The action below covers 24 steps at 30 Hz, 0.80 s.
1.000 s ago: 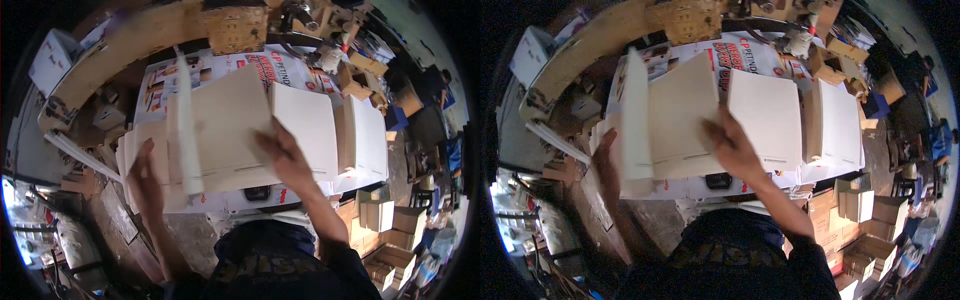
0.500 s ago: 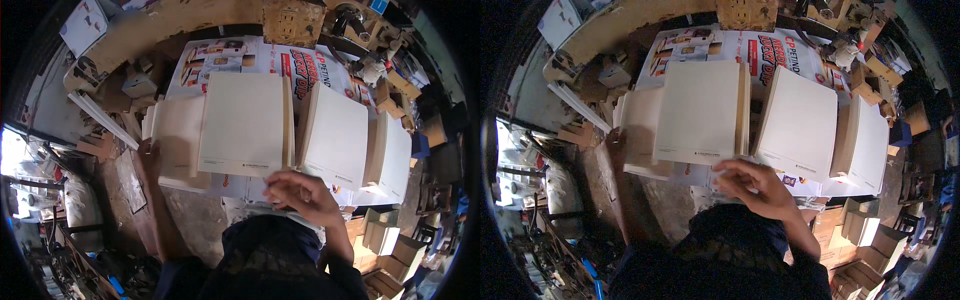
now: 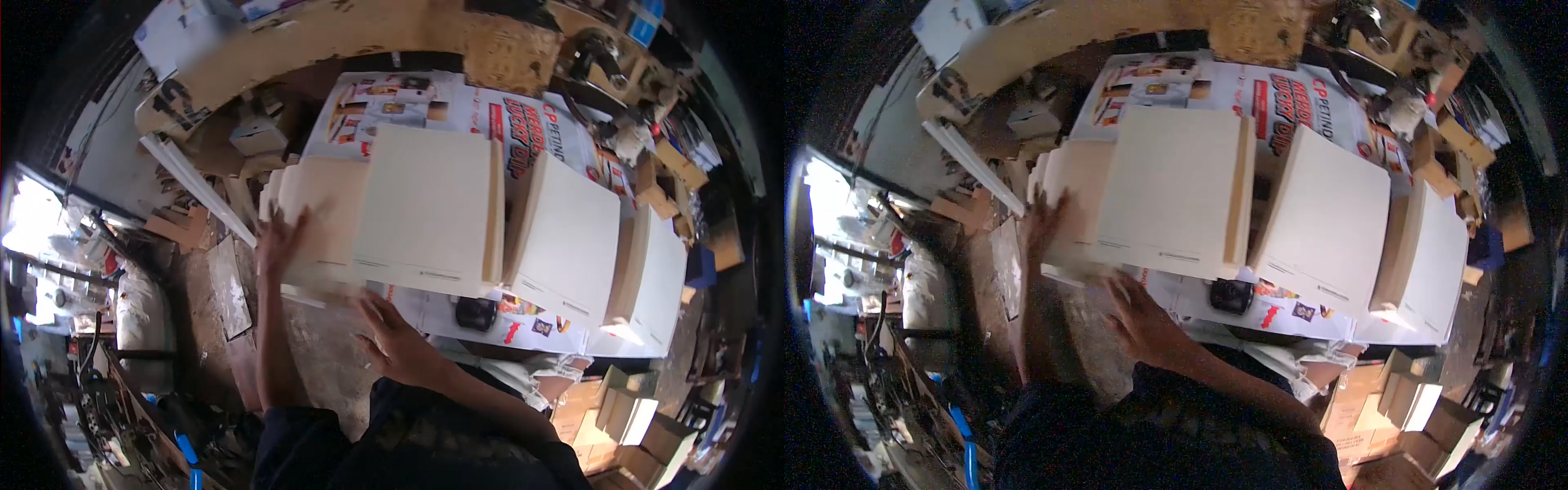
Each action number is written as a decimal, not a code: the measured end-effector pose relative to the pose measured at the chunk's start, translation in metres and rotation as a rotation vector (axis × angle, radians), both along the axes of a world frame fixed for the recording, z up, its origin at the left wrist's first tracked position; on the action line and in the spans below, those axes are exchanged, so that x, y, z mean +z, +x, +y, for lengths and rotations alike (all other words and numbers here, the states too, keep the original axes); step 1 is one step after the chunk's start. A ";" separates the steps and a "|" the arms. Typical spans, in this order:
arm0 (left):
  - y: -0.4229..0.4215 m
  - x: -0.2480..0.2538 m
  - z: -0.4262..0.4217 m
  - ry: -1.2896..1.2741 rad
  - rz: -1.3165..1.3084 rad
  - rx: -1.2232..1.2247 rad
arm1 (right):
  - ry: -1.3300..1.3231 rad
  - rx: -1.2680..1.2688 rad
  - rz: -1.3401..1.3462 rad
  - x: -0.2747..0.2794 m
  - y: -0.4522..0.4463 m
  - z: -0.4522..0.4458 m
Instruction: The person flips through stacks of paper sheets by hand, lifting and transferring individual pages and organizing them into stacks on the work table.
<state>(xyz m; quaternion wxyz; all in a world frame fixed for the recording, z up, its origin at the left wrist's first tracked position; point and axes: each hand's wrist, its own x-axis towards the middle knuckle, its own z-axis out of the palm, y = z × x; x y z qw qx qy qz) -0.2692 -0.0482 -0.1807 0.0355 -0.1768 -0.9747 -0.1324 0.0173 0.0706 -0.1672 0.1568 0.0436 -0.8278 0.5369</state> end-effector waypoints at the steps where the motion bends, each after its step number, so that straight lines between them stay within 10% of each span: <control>1: 0.004 -0.001 0.000 0.082 -0.173 0.080 | 0.003 0.025 0.003 -0.005 -0.010 -0.007; 14: -0.021 -0.006 -0.021 0.365 -0.090 -0.206 | 0.027 -0.230 -0.026 -0.023 -0.050 -0.043; 24: -0.057 0.025 -0.014 0.592 -0.549 -0.106 | -0.207 -0.277 -0.119 -0.023 -0.082 -0.062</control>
